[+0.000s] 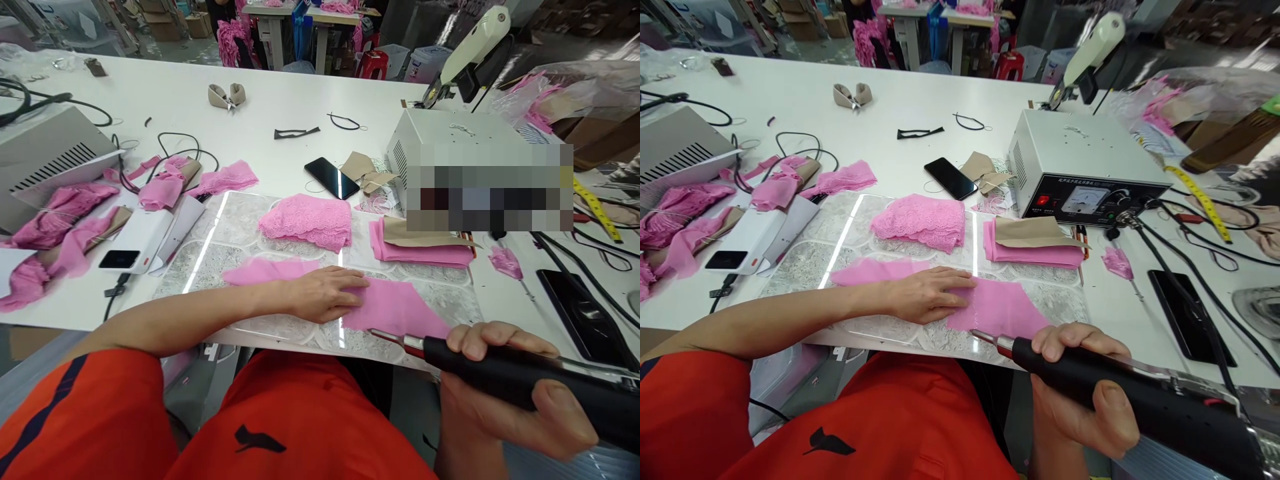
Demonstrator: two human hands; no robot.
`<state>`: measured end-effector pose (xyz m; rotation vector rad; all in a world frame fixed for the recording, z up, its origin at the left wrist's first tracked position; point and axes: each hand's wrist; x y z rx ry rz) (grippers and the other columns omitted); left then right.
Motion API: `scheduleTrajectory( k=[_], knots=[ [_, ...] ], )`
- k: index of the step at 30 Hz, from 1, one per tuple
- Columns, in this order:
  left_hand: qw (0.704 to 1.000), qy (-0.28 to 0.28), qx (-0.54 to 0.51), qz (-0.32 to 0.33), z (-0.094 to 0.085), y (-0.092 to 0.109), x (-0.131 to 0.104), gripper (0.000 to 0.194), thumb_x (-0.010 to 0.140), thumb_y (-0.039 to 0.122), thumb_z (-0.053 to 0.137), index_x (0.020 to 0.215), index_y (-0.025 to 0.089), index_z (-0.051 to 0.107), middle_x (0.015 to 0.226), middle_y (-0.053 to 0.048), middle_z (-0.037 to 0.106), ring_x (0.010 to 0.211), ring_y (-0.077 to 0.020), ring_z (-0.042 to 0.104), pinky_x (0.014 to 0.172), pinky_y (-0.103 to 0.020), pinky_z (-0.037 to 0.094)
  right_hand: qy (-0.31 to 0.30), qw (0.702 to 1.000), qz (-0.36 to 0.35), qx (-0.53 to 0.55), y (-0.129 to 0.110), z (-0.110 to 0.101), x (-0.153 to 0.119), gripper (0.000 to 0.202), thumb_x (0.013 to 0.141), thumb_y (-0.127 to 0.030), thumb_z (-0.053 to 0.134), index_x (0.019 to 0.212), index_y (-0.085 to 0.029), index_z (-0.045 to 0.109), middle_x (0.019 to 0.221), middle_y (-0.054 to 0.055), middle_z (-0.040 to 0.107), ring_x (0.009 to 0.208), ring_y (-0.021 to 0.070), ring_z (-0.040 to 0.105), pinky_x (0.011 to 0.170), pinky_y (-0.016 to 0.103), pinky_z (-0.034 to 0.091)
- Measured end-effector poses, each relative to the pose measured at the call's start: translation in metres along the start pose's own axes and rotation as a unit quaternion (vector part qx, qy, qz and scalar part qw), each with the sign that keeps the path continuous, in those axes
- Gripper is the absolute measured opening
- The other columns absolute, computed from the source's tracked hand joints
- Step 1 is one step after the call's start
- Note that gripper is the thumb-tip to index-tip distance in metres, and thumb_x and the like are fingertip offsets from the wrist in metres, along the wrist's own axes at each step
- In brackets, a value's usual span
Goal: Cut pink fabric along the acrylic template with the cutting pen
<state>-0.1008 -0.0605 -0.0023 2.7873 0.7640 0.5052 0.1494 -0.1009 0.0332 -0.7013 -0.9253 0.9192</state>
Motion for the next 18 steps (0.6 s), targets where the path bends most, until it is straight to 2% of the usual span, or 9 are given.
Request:
scheduleTrajectory(
  k=[8,18],
  knots=[
    [1.000,0.016,-0.004,0.002,0.002,-0.001,-0.003,0.027,0.097,0.027,0.051,0.110,0.014,0.071,0.137,-0.016,0.059,0.134,-0.0291,0.050,0.111,-0.043,0.045,-0.009,1.000,0.008,0.021,0.001,0.000,-0.001,0.026,0.062,-0.038,0.059,0.079,-0.020,0.069,0.066,0.000,0.057,0.046,0.0126,0.048,0.041,0.030,0.043],
    [1.000,0.020,0.003,0.008,0.003,0.000,-0.003,0.025,0.095,0.025,0.052,0.109,0.014,0.070,0.137,-0.016,0.059,0.134,-0.0283,0.050,0.111,-0.042,0.045,-0.046,0.998,0.011,0.042,0.008,0.018,-0.005,0.025,0.067,-0.034,0.060,0.083,-0.017,0.068,0.071,0.001,0.060,0.048,0.0120,0.052,0.044,0.030,0.046]
  ],
)
Point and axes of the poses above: each hand's wrist, its own x-axis towards the middle knuckle, its own z-axis out of the palm, y = z × x
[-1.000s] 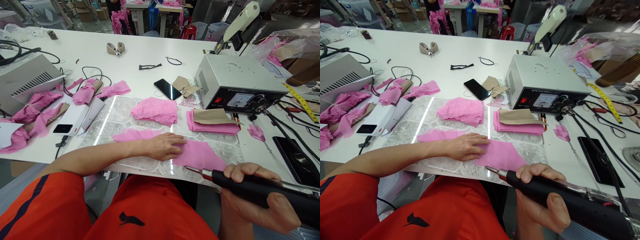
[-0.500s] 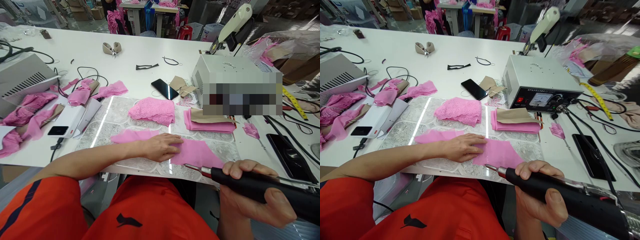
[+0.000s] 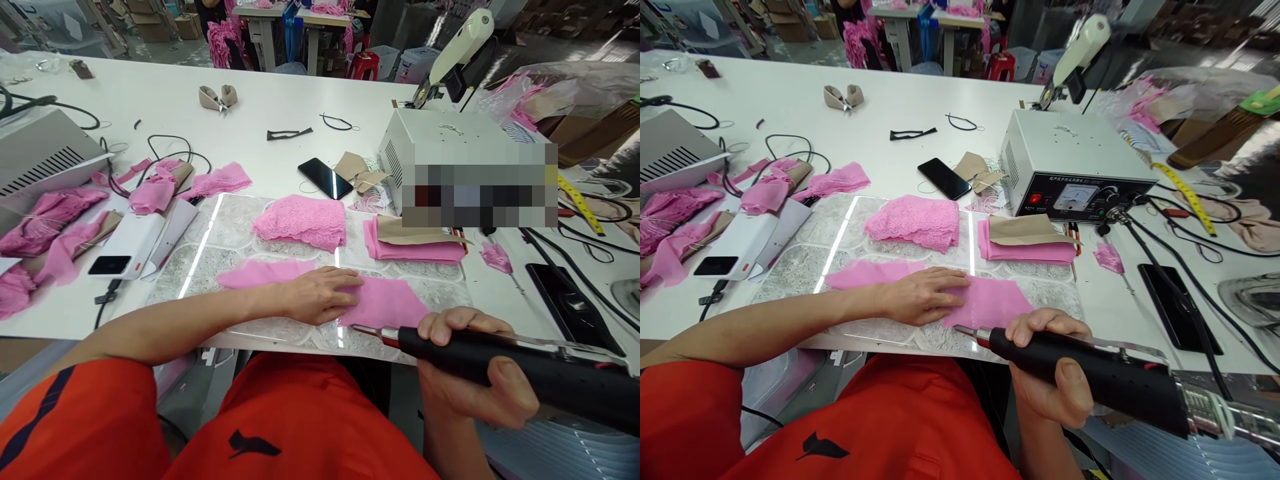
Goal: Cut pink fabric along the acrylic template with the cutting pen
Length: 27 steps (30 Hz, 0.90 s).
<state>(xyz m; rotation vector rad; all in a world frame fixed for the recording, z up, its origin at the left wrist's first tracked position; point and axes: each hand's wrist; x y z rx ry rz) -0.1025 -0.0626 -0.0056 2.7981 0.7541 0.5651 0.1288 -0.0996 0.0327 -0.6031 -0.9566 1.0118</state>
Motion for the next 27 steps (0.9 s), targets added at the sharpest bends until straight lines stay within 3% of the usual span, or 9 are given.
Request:
scheduleTrajectory(
  k=[21,27],
  knots=[
    [1.000,0.021,0.009,0.009,0.001,0.001,0.001,0.026,0.095,0.025,0.052,0.106,0.014,0.072,0.135,-0.017,0.060,0.130,-0.0301,0.054,0.109,-0.043,0.047,-0.046,0.999,0.018,0.007,0.010,0.012,-0.007,0.013,0.076,-0.028,0.061,0.083,-0.019,0.065,0.075,0.000,0.062,0.053,0.0121,0.056,0.049,0.031,0.049],
    [1.000,0.029,-0.011,0.001,-0.006,0.001,0.001,0.026,0.097,0.026,0.052,0.110,0.013,0.070,0.136,-0.018,0.059,0.130,-0.0300,0.054,0.108,-0.043,0.048,-0.027,1.000,0.007,0.004,0.009,0.012,-0.006,0.015,0.073,-0.029,0.062,0.083,-0.019,0.065,0.074,0.000,0.061,0.053,0.0125,0.055,0.049,0.031,0.048]
  ],
)
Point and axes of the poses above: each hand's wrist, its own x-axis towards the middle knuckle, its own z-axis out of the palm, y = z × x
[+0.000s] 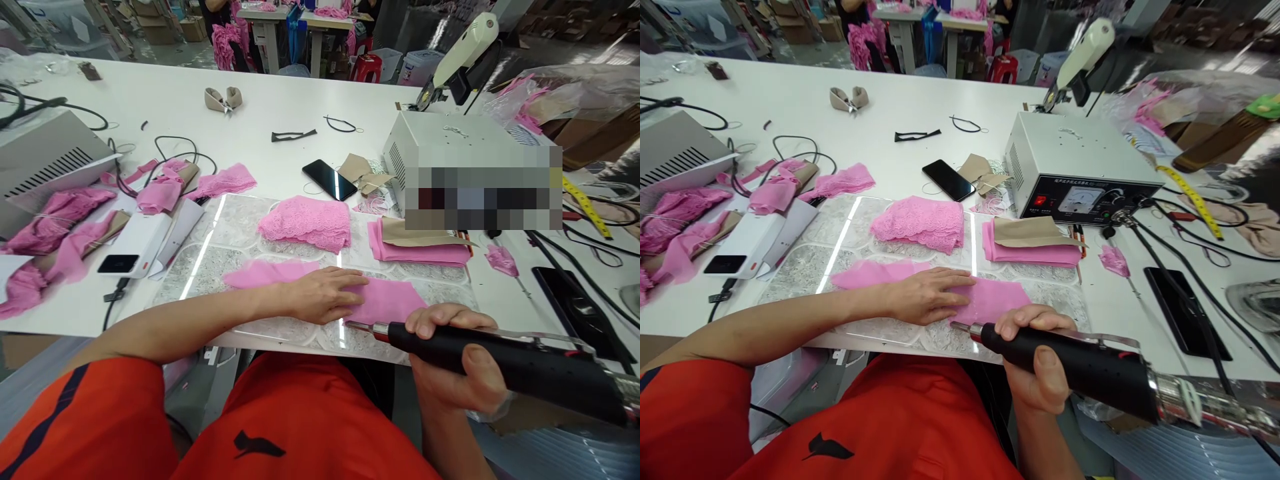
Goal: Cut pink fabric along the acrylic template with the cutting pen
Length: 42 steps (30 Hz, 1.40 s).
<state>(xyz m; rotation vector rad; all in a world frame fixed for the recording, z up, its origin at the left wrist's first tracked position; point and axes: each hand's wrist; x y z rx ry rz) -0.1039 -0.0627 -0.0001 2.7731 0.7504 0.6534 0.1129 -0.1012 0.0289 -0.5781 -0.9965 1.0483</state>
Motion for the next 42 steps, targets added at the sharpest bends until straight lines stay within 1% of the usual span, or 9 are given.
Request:
scheduleTrajectory(
  k=[3,7,10,14,18,23,26,31,42],
  knots=[
    [0.999,0.021,-0.030,-0.021,-0.017,-0.002,-0.011,0.026,0.098,0.024,0.048,0.110,0.014,0.070,0.129,-0.017,0.064,0.127,-0.0262,0.057,0.104,-0.040,0.051,0.018,1.000,-0.005,-0.004,-0.003,-0.006,0.001,0.020,0.069,-0.031,0.060,0.084,-0.018,0.066,0.074,0.001,0.060,0.052,0.0131,0.052,0.047,0.032,0.046],
    [0.997,0.027,-0.056,-0.038,-0.043,-0.006,-0.046,0.026,0.096,0.017,0.046,0.108,0.015,0.070,0.114,-0.015,0.071,0.120,-0.0229,0.062,0.100,-0.037,0.053,0.020,1.000,0.014,0.002,-0.003,-0.010,0.000,0.022,0.068,-0.032,0.060,0.083,-0.018,0.066,0.073,0.000,0.060,0.051,0.0133,0.051,0.046,0.033,0.045],
    [0.998,0.000,-0.040,-0.051,-0.054,-0.006,-0.076,0.029,0.096,0.017,0.047,0.117,0.014,0.067,0.126,-0.016,0.067,0.131,-0.0253,0.054,0.107,-0.042,0.048,0.012,1.000,0.017,0.007,0.000,-0.002,-0.001,0.022,0.068,-0.033,0.060,0.084,-0.018,0.066,0.073,0.001,0.061,0.050,0.0134,0.051,0.045,0.032,0.045],
    [0.993,-0.076,-0.007,-0.086,-0.055,0.000,-0.099,0.036,0.101,0.025,0.044,0.131,0.015,0.060,0.145,-0.013,0.053,0.144,-0.0262,0.038,0.120,-0.048,0.031,0.000,0.999,0.026,0.025,0.008,0.016,0.000,0.021,0.069,-0.033,0.063,0.083,-0.018,0.066,0.075,0.000,0.061,0.050,0.0120,0.052,0.046,0.031,0.045],
    [0.985,-0.134,-0.007,-0.112,-0.050,0.006,-0.100,0.041,0.103,0.032,0.041,0.141,0.021,0.052,0.154,-0.007,0.043,0.149,-0.0233,0.029,0.125,-0.048,0.016,-0.012,0.999,0.029,0.031,0.015,0.028,0.001,0.021,0.070,-0.033,0.064,0.085,-0.018,0.067,0.075,0.001,0.061,0.051,0.0120,0.053,0.047,0.031,0.046],
    [0.981,-0.164,-0.016,-0.104,-0.048,0.006,-0.093,0.043,0.104,0.037,0.038,0.144,0.023,0.049,0.156,-0.004,0.039,0.150,-0.0213,0.026,0.126,-0.047,0.006,-0.023,0.999,0.033,0.020,0.019,0.036,-0.001,0.021,0.072,-0.034,0.065,0.085,-0.018,0.067,0.074,0.001,0.061,0.051,0.0123,0.053,0.047,0.030,0.045],
    [0.982,-0.164,-0.025,-0.093,-0.047,0.005,-0.090,0.043,0.104,0.038,0.041,0.144,0.025,0.048,0.156,-0.004,0.038,0.149,-0.0216,0.028,0.125,-0.049,0.001,-0.025,0.999,0.035,0.006,0.019,0.037,-0.001,0.021,0.073,-0.035,0.065,0.086,-0.019,0.066,0.075,0.001,0.060,0.051,0.0122,0.053,0.048,0.030,0.045],
    [0.985,-0.146,-0.045,-0.081,-0.044,0.004,-0.087,0.043,0.102,0.036,0.046,0.144,0.029,0.048,0.155,-0.003,0.041,0.148,-0.0220,0.031,0.125,-0.051,0.002,-0.014,0.999,0.045,-0.008,0.018,0.036,-0.002,0.023,0.071,-0.036,0.065,0.086,-0.019,0.066,0.076,0.001,0.059,0.052,0.0122,0.054,0.050,0.032,0.047],
    [0.983,-0.165,-0.044,-0.067,-0.040,0.007,-0.080,0.044,0.103,0.042,0.040,0.146,0.031,0.045,0.157,-0.001,0.036,0.149,-0.0192,0.028,0.124,-0.048,-0.010,-0.018,0.999,0.039,-0.010,0.010,0.031,-0.001,0.021,0.071,-0.033,0.064,0.086,-0.019,0.068,0.075,0.002,0.060,0.050,0.0130,0.053,0.046,0.032,0.045]
  ],
)
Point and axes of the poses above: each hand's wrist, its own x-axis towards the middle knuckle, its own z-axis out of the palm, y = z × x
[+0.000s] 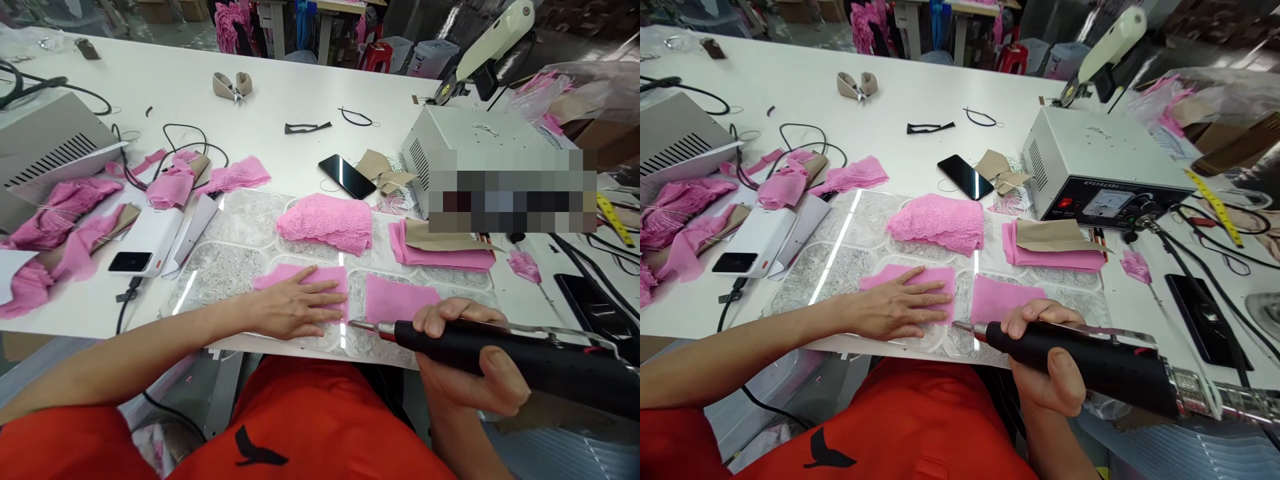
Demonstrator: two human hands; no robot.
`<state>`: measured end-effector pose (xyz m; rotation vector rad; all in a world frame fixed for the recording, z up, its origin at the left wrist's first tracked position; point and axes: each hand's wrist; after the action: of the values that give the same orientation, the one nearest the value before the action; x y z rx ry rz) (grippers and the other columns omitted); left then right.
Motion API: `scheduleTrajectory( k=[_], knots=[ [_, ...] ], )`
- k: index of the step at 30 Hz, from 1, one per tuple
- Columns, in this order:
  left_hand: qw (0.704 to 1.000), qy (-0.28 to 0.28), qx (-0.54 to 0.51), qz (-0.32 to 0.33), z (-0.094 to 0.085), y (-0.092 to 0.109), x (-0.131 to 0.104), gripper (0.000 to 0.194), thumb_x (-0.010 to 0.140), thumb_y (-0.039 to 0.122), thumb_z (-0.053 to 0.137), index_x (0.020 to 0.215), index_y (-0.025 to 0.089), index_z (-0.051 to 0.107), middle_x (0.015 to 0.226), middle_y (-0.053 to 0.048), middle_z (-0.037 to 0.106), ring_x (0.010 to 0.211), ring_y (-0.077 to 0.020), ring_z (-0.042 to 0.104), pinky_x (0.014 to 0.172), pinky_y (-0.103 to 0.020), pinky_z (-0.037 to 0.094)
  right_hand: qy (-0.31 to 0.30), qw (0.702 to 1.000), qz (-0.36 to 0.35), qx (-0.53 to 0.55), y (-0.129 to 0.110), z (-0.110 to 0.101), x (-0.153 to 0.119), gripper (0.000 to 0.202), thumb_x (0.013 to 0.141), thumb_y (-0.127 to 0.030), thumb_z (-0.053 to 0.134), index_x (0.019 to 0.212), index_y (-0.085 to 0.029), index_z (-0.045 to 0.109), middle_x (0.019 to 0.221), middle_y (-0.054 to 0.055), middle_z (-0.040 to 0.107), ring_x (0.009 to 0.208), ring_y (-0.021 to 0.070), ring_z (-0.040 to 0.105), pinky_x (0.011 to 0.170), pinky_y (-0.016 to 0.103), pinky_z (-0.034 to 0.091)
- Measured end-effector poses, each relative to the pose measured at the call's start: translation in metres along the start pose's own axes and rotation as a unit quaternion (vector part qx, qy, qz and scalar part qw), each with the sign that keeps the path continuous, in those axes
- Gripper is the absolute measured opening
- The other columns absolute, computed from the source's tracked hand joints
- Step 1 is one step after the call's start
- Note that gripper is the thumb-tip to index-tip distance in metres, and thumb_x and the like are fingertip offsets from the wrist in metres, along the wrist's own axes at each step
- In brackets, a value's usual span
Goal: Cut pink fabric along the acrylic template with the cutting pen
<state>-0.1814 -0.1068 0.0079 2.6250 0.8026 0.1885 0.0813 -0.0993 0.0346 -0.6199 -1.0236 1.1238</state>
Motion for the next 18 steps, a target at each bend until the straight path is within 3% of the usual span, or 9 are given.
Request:
scheduleTrajectory(
  k=[18],
  knots=[
    [0.998,0.032,0.047,0.003,0.0055,0.0028,-0.0010,0.048,0.101,0.047,0.045,0.146,0.029,0.045,0.157,-0.004,0.037,0.149,-0.0233,0.028,0.125,-0.049,0.004,-0.003,1.000,-0.018,-0.002,-0.0001,0.0012,0.0027,0.021,0.071,-0.034,0.061,0.085,-0.018,0.067,0.075,0.001,0.059,0.050,0.0118,0.051,0.046,0.031,0.047]
  ],
)
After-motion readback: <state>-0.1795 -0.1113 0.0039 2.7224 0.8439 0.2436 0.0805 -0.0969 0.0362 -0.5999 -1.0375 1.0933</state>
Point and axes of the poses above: each hand's wrist, its own x-axis towards the middle knuckle, its own z-axis out of the palm, y = z × x
